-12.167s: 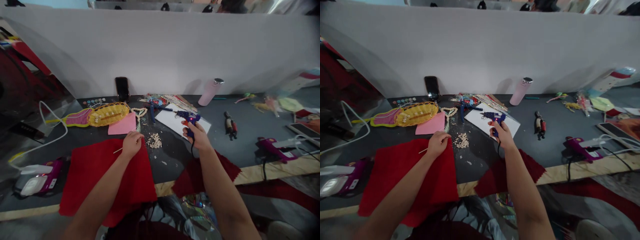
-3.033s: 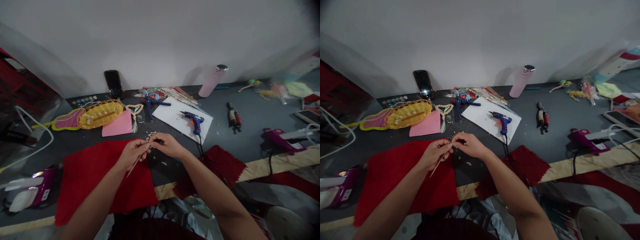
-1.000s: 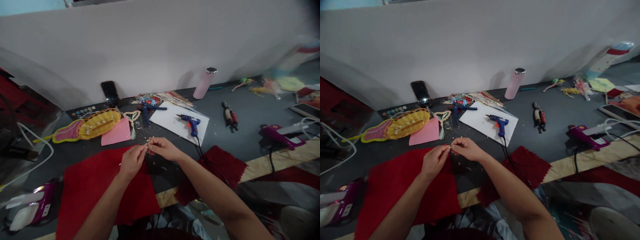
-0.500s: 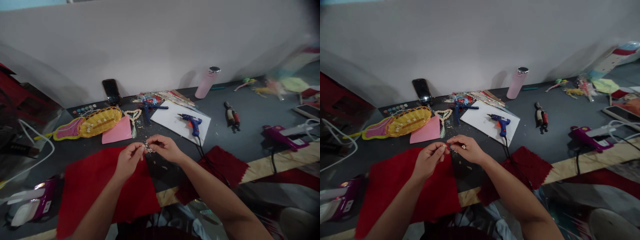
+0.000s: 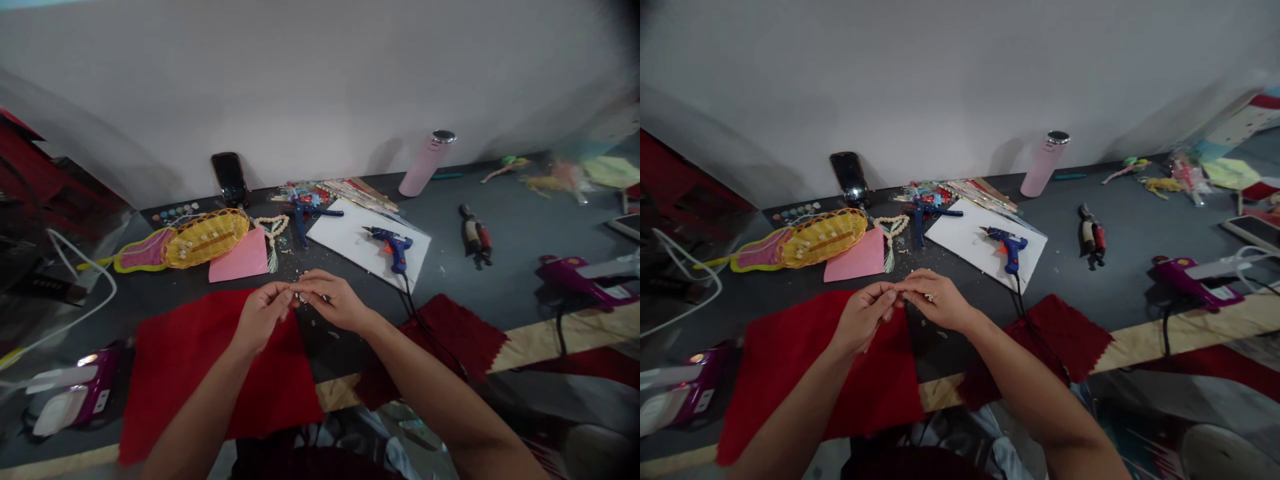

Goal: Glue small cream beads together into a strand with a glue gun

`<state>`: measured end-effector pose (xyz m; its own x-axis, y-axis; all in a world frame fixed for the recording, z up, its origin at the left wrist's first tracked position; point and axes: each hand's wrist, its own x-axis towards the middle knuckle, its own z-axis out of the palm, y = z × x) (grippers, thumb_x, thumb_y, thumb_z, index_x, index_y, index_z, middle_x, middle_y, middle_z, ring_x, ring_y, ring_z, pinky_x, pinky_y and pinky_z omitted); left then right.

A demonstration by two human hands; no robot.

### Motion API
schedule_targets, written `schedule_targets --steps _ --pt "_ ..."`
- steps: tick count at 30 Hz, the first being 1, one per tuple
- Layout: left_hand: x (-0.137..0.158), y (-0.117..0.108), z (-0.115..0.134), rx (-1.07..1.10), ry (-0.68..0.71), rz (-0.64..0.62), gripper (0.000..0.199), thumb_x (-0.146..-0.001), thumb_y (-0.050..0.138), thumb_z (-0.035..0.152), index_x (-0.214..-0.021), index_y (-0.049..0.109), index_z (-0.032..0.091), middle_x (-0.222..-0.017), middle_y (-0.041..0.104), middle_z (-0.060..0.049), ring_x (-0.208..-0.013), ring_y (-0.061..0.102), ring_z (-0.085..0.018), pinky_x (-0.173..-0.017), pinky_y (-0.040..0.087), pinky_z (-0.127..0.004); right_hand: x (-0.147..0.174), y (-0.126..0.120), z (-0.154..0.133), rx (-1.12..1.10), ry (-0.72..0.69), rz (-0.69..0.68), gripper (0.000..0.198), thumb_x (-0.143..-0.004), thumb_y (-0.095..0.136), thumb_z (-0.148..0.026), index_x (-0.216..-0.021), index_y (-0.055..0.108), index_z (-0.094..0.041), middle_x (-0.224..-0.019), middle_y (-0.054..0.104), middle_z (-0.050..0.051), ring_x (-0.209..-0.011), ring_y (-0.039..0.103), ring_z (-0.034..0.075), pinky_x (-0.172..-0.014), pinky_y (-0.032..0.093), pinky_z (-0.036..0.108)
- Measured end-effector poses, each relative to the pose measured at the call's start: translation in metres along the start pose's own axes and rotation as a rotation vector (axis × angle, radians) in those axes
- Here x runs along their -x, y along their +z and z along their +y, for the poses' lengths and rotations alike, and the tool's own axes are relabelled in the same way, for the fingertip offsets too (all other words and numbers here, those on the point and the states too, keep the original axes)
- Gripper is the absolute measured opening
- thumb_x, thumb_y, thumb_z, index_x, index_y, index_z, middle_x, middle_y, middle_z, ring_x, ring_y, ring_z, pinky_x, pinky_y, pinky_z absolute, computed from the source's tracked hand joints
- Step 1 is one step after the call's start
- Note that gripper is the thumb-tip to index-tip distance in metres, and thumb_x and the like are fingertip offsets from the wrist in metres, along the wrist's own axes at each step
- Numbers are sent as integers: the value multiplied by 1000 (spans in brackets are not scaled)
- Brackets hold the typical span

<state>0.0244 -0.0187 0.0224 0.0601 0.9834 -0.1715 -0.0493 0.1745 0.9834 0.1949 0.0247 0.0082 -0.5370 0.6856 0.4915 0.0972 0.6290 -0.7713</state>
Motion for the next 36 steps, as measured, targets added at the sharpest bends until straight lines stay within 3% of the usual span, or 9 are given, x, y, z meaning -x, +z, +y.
schedule_targets --steps 7,14,18,28,36 --pt "5 3 6 -336 91 -45 26 -85 47 38 -83 58 15 -72 62 -2 -55 49 -9 -54 41 -21 -1 -2 -1 -125 139 28 21 -86 53 -32 -100 65 -22 -89 66 5 -86 60 17 -79 47 33" --pt "9 2 6 -628 250 88 23 -85 48 37 -87 62 19 -79 67 -1 -71 59 -13 -66 44 -23 -1 -3 -4 -178 227 42 16 -84 55 -31 -89 65 -19 -84 63 4 -78 58 14 -70 45 27" --pt "7 0 3 -756 268 75 23 -86 46 36 -91 62 20 -85 68 -1 -75 60 -15 -68 44 -24 -3 -4 -6 -94 255 16 16 -84 55 -31 -85 65 -19 -81 64 3 -73 57 13 -66 43 25" --pt "4 3 -2 -811 263 53 24 -86 45 36 -92 63 21 -87 69 -2 -77 62 -17 -68 45 -26 -1 3 -1 61 237 -17 12 -86 47 -22 -83 59 -20 -80 60 3 -76 54 14 -70 40 26" --pt "3 1 -5 -950 310 99 24 -83 50 33 -103 60 22 -98 68 -4 -84 64 -17 -74 48 -27 -3 4 3 -19 441 11 18 -87 45 -29 -78 55 -18 -66 54 -1 -61 48 11 -59 36 22"
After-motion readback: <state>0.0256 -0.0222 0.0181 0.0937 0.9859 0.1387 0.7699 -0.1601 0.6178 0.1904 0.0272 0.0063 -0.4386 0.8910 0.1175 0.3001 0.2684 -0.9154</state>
